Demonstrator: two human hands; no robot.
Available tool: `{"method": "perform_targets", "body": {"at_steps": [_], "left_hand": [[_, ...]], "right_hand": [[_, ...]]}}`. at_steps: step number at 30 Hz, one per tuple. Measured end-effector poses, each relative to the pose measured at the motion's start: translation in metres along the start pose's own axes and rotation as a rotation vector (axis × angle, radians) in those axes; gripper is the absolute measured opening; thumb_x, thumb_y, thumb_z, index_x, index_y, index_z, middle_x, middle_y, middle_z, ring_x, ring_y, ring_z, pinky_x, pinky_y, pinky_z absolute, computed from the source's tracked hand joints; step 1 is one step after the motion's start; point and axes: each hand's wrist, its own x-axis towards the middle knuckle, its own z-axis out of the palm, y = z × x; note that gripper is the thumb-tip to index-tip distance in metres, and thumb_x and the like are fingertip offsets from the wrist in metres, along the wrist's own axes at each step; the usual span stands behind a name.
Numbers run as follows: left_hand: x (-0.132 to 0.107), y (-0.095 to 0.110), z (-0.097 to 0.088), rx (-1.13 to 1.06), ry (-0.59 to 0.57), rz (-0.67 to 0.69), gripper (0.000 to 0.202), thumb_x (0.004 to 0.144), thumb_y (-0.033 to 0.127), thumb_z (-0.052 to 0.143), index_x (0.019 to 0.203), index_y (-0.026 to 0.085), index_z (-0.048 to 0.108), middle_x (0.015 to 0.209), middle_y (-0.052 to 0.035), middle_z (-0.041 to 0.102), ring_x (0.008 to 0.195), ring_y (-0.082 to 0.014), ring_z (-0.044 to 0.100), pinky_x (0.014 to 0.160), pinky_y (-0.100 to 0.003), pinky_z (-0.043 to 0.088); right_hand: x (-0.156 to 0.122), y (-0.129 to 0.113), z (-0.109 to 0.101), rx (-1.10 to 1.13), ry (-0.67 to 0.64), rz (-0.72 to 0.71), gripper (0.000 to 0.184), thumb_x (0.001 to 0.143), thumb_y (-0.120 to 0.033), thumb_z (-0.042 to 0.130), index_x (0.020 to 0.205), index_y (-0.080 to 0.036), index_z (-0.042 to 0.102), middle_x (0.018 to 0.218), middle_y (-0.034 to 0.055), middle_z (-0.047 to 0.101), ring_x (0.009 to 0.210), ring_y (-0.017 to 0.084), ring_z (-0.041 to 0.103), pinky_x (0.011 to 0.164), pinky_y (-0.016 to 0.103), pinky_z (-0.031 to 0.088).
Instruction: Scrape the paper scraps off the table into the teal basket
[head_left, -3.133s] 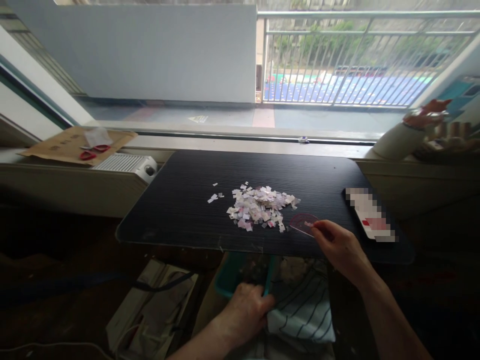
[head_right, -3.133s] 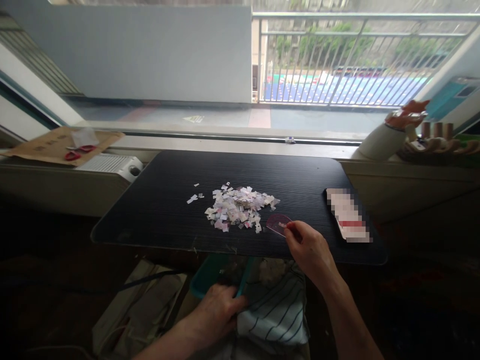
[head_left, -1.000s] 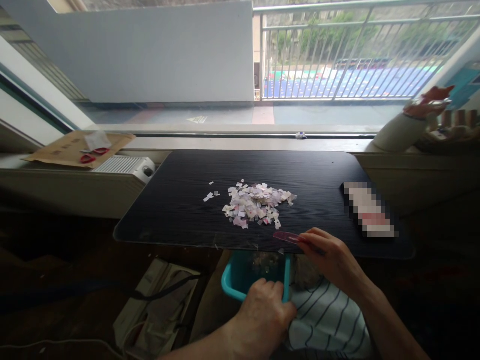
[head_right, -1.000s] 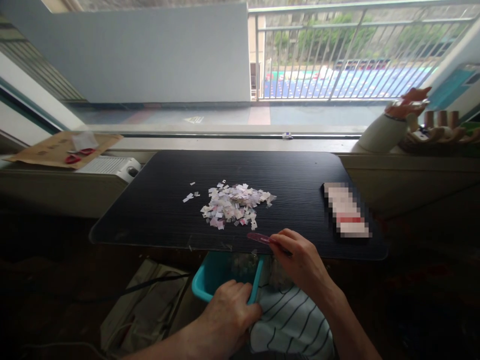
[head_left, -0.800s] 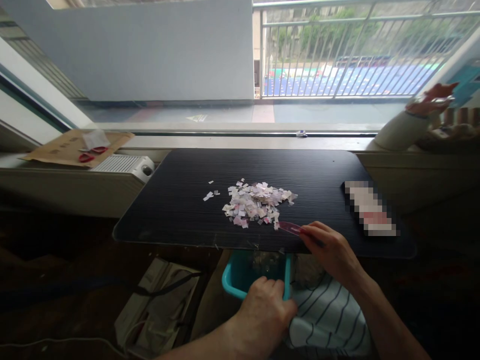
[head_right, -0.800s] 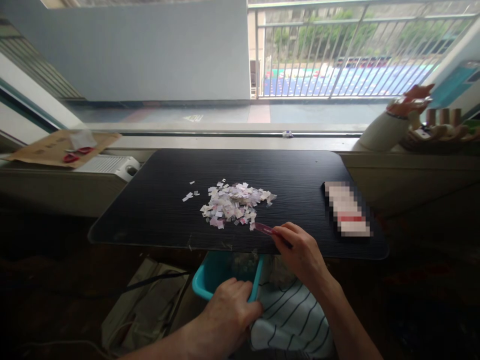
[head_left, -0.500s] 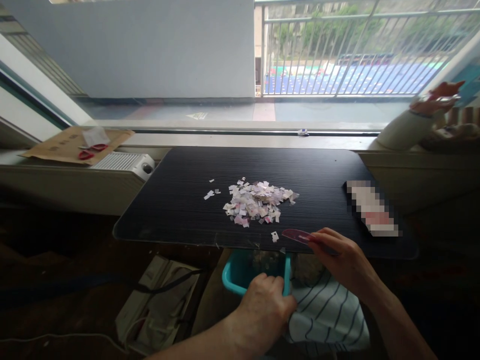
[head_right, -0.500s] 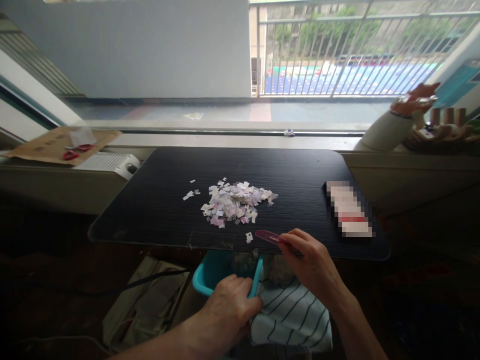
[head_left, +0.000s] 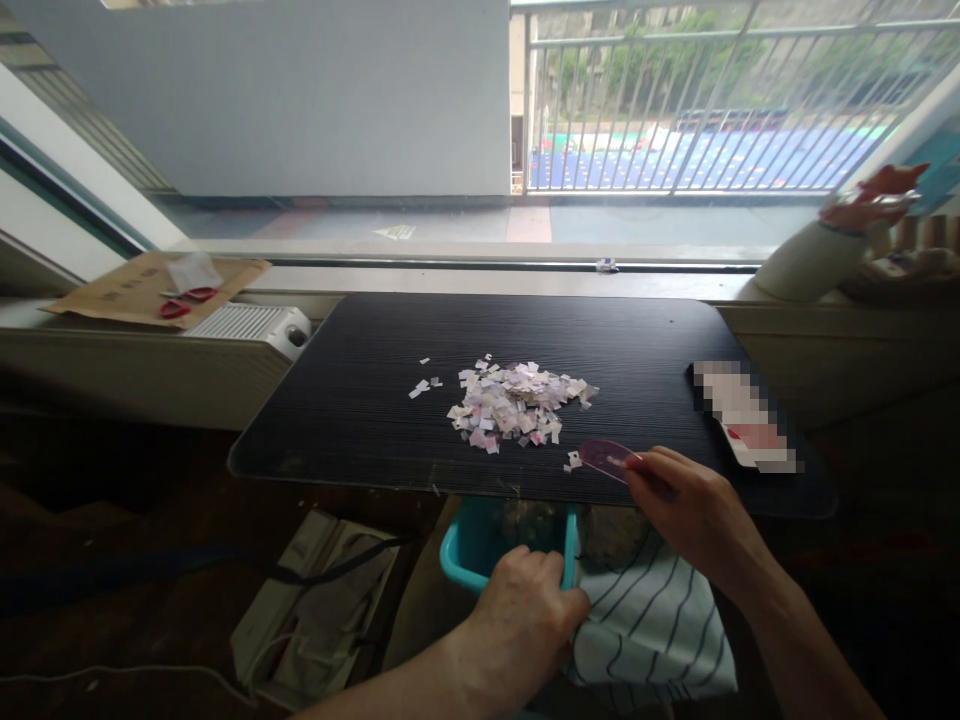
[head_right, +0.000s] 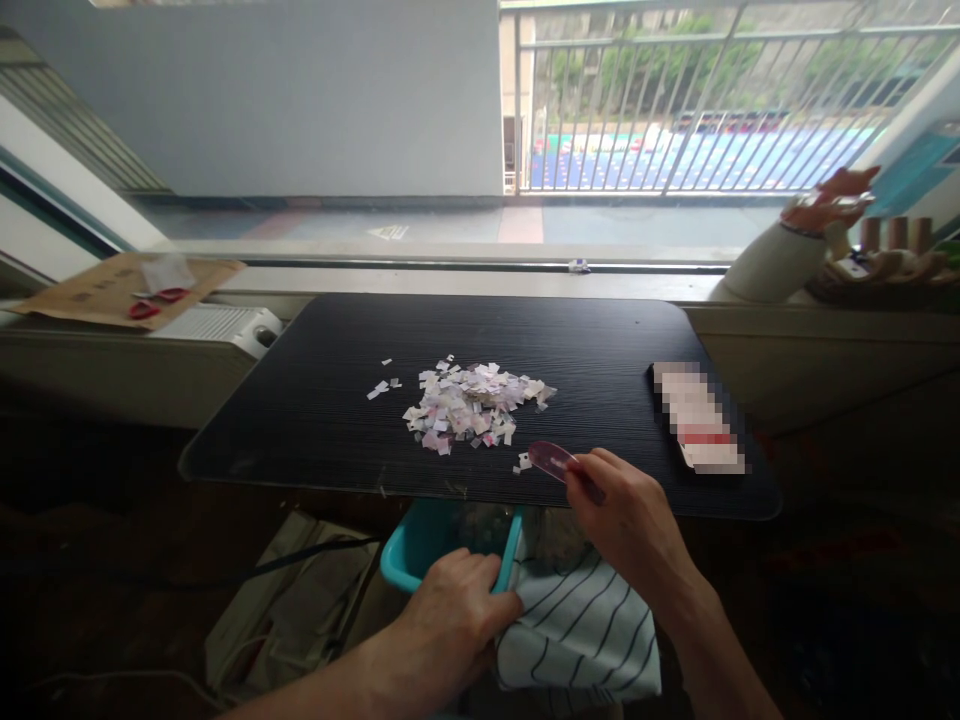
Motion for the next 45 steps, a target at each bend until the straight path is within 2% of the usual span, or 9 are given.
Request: {"method": "perform_targets", "body": {"at_steps": [10,15,18,25,32,34,38,42,45], "left_hand": [[0.0,-0.003,0.0,-0.013,0.01,0.014,0.008,0.083,0.025,0.064,0.088,0.019,0.063,0.086,-0.0071,0.061,0.08,-0.023,0.058,0.073,-0.035,0.046],[0.001,-0.003,0.002,-0.001,0.014,0.014,0.009,0.083,0.024,0.063,0.09,0.019,0.064,0.085,-0.0072,0.06,0.08,-0.0233,0.058,0.074,-0.036,0.047],[0.001,-0.002,0.001,-0.006,0.011,0.009,0.009,0.083,0.025,0.064,0.09,0.019,0.064,0.085,-0.0072,0.061,0.079,-0.0233,0.058,0.074,-0.036,0.047],[-0.003,-0.005,0.0,-0.016,0.012,-0.031,0.006,0.084,0.024,0.062,0.087,0.02,0.066,0.083,-0.0062,0.06,0.079,-0.0225,0.058,0.074,-0.034,0.046],[-0.015,-0.014,0.002,-0.032,0.043,-0.091,0.006,0.083,0.022,0.061,0.088,0.02,0.065,0.083,-0.0064,0.06,0.079,-0.0222,0.057,0.075,-0.035,0.046],[-0.017,-0.015,0.002,-0.038,0.047,-0.095,0.007,0.084,0.021,0.06,0.088,0.02,0.065,0.083,-0.0064,0.06,0.078,-0.022,0.057,0.075,-0.035,0.046],[-0.018,-0.014,0.002,-0.044,0.06,-0.085,0.006,0.083,0.019,0.06,0.087,0.02,0.065,0.081,-0.0056,0.059,0.078,-0.0219,0.057,0.075,-0.035,0.046],[-0.02,-0.013,0.0,-0.032,0.024,-0.091,0.006,0.081,0.018,0.062,0.087,0.02,0.065,0.083,-0.006,0.06,0.078,-0.0231,0.058,0.073,-0.036,0.047],[-0.021,-0.013,-0.002,-0.029,0.002,-0.109,0.008,0.081,0.017,0.062,0.088,0.021,0.065,0.083,-0.0059,0.061,0.078,-0.0235,0.059,0.071,-0.035,0.047]], "right_hand": [[-0.006,-0.01,0.0,0.094,-0.09,0.007,0.018,0.091,-0.027,0.052,0.083,-0.021,0.066,0.073,0.001,0.063,0.062,0.012,0.058,0.058,0.023,0.045],[-0.003,-0.005,0.001,0.122,-0.004,0.013,0.018,0.09,-0.031,0.053,0.086,-0.02,0.067,0.078,0.0029,0.065,0.067,0.014,0.061,0.063,0.024,0.048],[0.002,-0.003,0.007,0.152,-0.017,-0.005,0.02,0.091,-0.031,0.052,0.088,-0.02,0.069,0.081,0.0033,0.066,0.07,0.014,0.062,0.066,0.024,0.049],[0.016,-0.003,0.03,0.221,-0.134,-0.076,0.019,0.091,-0.029,0.053,0.094,-0.021,0.07,0.087,0.0031,0.066,0.074,0.014,0.063,0.067,0.023,0.049],[0.002,-0.017,0.009,0.249,-0.327,-0.129,0.021,0.093,-0.027,0.049,0.084,-0.021,0.068,0.08,0.0016,0.063,0.065,0.011,0.058,0.058,0.022,0.045],[0.004,-0.016,0.004,0.233,-0.286,-0.123,0.021,0.093,-0.028,0.049,0.084,-0.021,0.067,0.079,0.0019,0.063,0.065,0.012,0.058,0.058,0.022,0.045],[0.027,-0.006,0.005,0.065,-0.019,-0.075,0.019,0.091,-0.028,0.051,0.089,-0.019,0.068,0.079,0.0028,0.065,0.067,0.013,0.059,0.064,0.024,0.045],[0.043,-0.003,0.001,-0.109,-0.023,-0.042,0.019,0.087,-0.027,0.053,0.076,-0.02,0.067,0.068,0.0003,0.062,0.057,0.012,0.056,0.056,0.024,0.04],[0.041,-0.006,-0.007,-0.139,-0.04,-0.01,0.019,0.086,-0.026,0.053,0.077,-0.02,0.068,0.071,0.001,0.065,0.06,0.013,0.059,0.056,0.024,0.04]]}}
